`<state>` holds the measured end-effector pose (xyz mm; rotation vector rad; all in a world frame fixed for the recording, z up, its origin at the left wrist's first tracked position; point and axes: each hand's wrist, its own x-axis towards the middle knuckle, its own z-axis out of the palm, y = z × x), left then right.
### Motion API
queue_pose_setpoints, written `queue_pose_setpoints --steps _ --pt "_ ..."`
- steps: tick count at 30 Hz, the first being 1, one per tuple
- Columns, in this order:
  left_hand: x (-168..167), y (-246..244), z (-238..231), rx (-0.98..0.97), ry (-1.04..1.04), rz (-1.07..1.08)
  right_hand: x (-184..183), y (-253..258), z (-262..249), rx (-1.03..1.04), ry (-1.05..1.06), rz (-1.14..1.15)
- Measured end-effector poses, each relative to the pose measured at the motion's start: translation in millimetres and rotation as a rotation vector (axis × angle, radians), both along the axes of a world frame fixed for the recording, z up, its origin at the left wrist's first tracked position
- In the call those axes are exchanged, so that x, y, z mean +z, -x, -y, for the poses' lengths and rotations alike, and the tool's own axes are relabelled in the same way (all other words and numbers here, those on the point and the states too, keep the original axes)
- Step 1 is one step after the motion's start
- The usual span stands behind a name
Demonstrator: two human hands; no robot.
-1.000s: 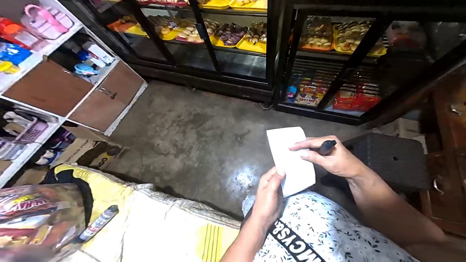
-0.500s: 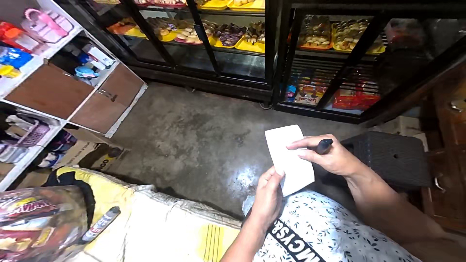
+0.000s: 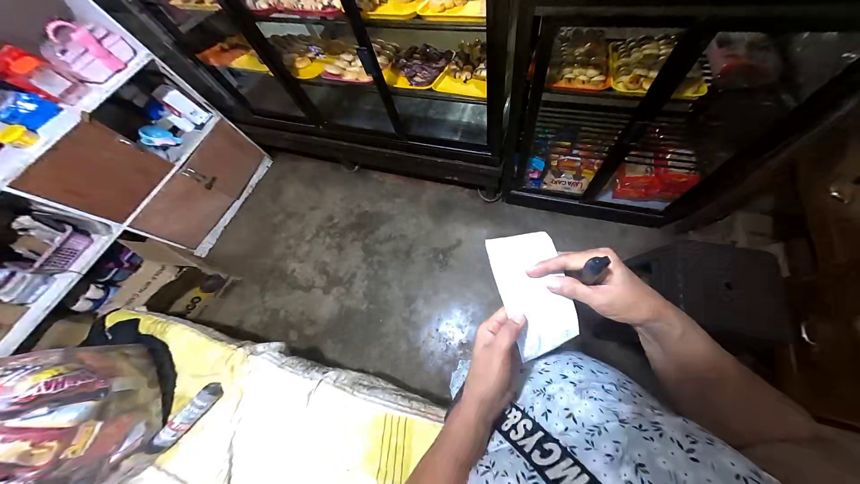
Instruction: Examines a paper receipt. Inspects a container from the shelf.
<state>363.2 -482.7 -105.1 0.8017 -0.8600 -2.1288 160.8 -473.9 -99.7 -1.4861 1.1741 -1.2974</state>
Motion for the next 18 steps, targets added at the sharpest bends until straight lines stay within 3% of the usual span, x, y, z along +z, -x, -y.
queue_pose_setpoints --steps 18 --pt "-0.3 -0.1 -4.8 0.032 -0.012 -0.003 -1.4 -2.7 -6.4 0.012 -0.004 -0.010"
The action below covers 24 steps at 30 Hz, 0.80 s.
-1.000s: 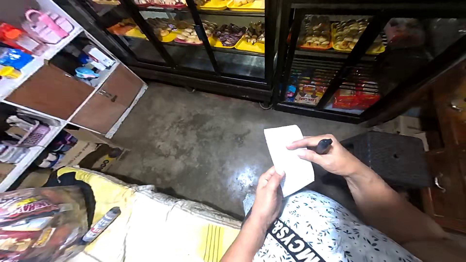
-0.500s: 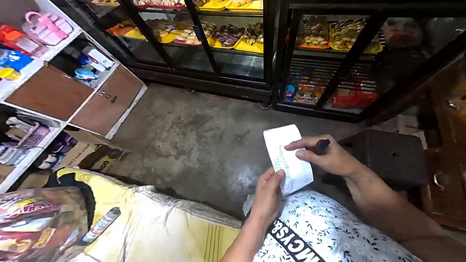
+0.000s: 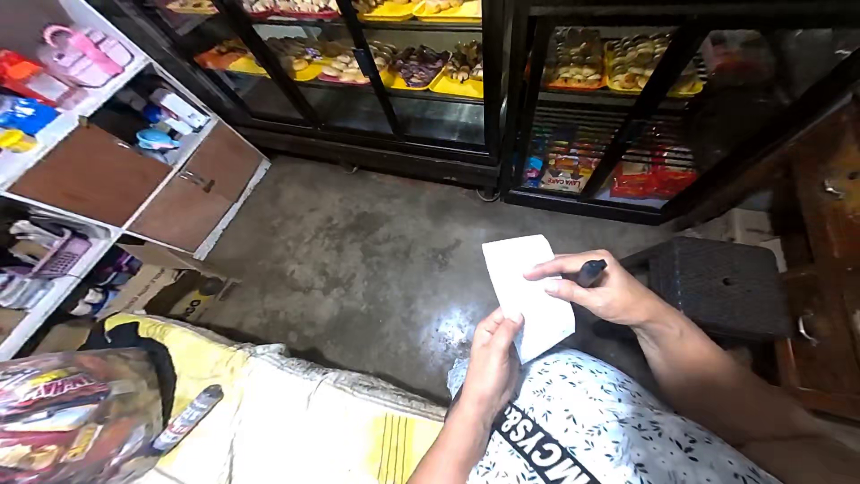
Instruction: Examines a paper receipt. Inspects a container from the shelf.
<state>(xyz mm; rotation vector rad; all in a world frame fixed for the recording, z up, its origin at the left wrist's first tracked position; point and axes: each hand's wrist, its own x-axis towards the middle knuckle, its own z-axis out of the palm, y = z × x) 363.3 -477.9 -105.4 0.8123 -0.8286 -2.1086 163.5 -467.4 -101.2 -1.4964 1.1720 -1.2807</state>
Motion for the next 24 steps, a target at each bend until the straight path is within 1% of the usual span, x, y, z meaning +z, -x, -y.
queue_pose_setpoints --steps 8,13,17,24 --pt "1.2 -0.7 -0.6 -0.012 -0.005 0.007 -3.6 -0.3 -1.4 0.006 0.017 0.017" --pt "1.0 -1.0 -0.9 0.003 -0.009 -0.004 -4.2 -2.5 -2.6 0.062 0.018 0.018" --pt "0.4 -2.0 -0.3 -0.009 -0.002 0.010 -1.9 -4.5 -4.0 0.046 -0.016 -0.007" --pt "-2.9 -1.6 1.6 0.029 0.028 -0.024 -1.5 -2.7 -2.5 0.018 -0.001 0.016"
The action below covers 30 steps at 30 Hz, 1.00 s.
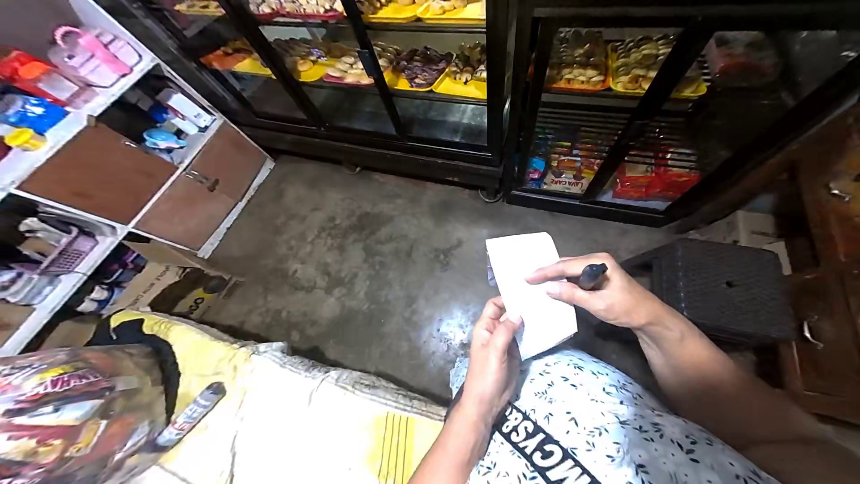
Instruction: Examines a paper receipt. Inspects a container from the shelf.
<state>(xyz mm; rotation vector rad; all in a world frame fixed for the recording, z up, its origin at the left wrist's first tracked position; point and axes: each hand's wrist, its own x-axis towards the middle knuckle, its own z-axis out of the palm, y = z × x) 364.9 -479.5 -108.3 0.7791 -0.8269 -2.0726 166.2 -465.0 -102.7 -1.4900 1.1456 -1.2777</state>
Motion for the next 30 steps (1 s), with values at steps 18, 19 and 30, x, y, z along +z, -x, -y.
queue_pose_setpoints --steps 18,19,30 --pt "-8.1 -0.2 4.4 0.084 0.025 -0.047 0.7 2.1 6.3 -0.023 -0.003 -0.024" --pt "-7.8 -0.1 4.6 0.084 0.019 -0.050 0.7 1.9 6.6 -0.029 -0.006 -0.023" --pt "-7.7 -0.1 8.2 0.025 0.000 -0.029 2.1 5.3 12.3 -0.060 -0.005 0.005"
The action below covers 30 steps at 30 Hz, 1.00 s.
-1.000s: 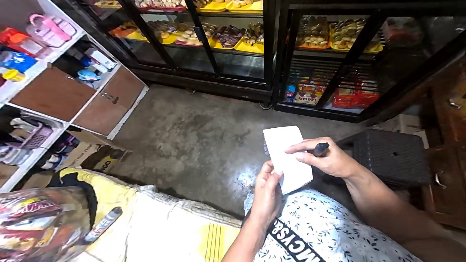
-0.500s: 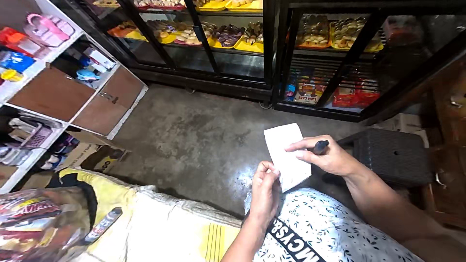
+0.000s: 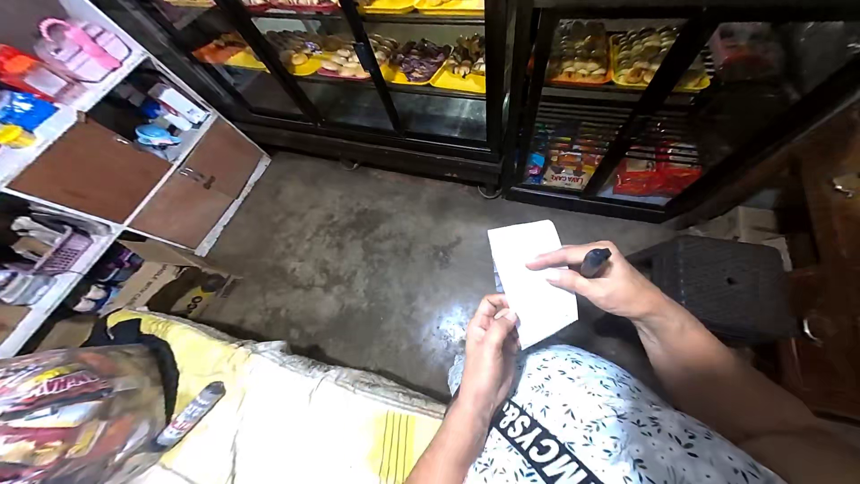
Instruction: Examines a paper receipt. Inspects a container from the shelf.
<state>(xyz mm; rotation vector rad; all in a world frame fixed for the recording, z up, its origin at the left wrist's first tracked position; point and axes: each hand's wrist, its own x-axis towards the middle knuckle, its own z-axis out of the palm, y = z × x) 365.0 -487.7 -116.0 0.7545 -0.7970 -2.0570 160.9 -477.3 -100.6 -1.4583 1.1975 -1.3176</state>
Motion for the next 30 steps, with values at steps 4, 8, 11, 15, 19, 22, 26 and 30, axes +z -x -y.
queue_pose_setpoints --steps 4,8,11,15,19,22,26,30 --pt "2.2 1.5 0.5 -0.030 0.007 0.005 -0.3 2.1 2.1 -0.022 0.008 -0.025" --pt "3.0 3.2 0.2 -0.037 0.002 0.022 1.1 2.9 2.5 -0.044 0.009 -0.018" --pt "2.5 3.7 0.4 -0.048 0.012 0.045 0.1 4.7 3.2 -0.056 0.023 -0.025" --pt "3.2 5.2 0.4 -0.057 0.008 0.052 -0.9 6.5 2.4 -0.073 0.008 -0.024" --pt "2.2 5.5 0.4 -0.068 0.024 0.044 -4.4 8.6 3.6 -0.068 0.032 0.001" --pt "2.4 6.0 0.0 -0.077 0.027 0.043 -1.5 8.5 2.0 -0.090 -0.014 -0.005" --pt "2.7 6.8 -0.4 -0.079 0.019 0.046 -3.4 10.3 3.0 -0.094 0.015 -0.003" --pt "3.3 6.2 -0.5 -0.098 0.033 0.056 -1.7 10.5 2.9 -0.104 -0.002 0.004"
